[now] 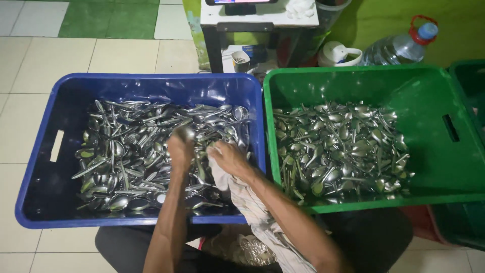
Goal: Polishing metal spoons and forks with a cloth and sorting them into separate bins.
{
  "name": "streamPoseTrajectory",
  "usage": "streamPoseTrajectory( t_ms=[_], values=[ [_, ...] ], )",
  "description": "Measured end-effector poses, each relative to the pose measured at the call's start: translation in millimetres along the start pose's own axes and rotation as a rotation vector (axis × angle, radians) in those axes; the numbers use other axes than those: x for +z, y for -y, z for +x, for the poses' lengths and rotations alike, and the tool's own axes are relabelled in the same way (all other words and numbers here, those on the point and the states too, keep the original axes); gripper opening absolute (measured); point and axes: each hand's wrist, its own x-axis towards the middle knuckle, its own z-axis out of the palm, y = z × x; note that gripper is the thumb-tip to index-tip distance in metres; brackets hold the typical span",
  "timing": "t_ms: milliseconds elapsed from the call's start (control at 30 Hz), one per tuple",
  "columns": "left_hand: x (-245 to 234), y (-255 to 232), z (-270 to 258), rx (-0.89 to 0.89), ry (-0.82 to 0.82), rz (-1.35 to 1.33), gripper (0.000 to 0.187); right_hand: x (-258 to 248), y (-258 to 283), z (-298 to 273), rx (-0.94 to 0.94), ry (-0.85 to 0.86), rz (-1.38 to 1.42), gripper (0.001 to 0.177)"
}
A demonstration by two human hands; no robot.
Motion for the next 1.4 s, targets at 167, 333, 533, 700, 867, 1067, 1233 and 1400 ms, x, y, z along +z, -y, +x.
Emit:
streamPoseTrajectory(
  t_ms=[167,333,533,700,867,1067,1233,1400],
  values=[
    [-38.0,-19.8,9.3,0.043,-0.463,-0.118,0.029,11.8,-19.8,0.8,0.150,0.211,-0.104,0.033],
    [-111.1,-178.6,-57.3,0.280,-0.108,-0.606,0.053,-20.3,21.4,6.7,0.387,-0.052,0.619,0.023],
    [-97.1,-146.2,-92.8,0.020,0.254,-0.449,0.072,-65.6,-1.3,25.1,0.452,0.023,1.416,0.030],
    [-102.8,-146.5,-116.1,0.029,0.290,-0.632,0.037,-114.0,54.8,8.5,0.363,-0.137,1.032,0.037],
    [-115.6,-129.4,-127.3,-0.035,0.330,-0.609,0.039,-135.7,69.5,-34.3,0.173,0.315,0.676,0.040],
    [-147.5,-107.9,-184.0,-0.128,0.511,-0.749,0.030,-138.0,62.1,-81.7,0.305,0.577,0.721,0.039],
    [-145.8,-99.5,-182.6,-0.115,0.655,-0.917,0.027,-149.6,56.0,-82.9,0.159,0.693,1.215,0.066],
    [-139.5,-147.8,-184.5,0.057,0.496,-0.773,0.037,-149.4,38.4,-132.0,0.188,0.537,0.955,0.039]
  ],
)
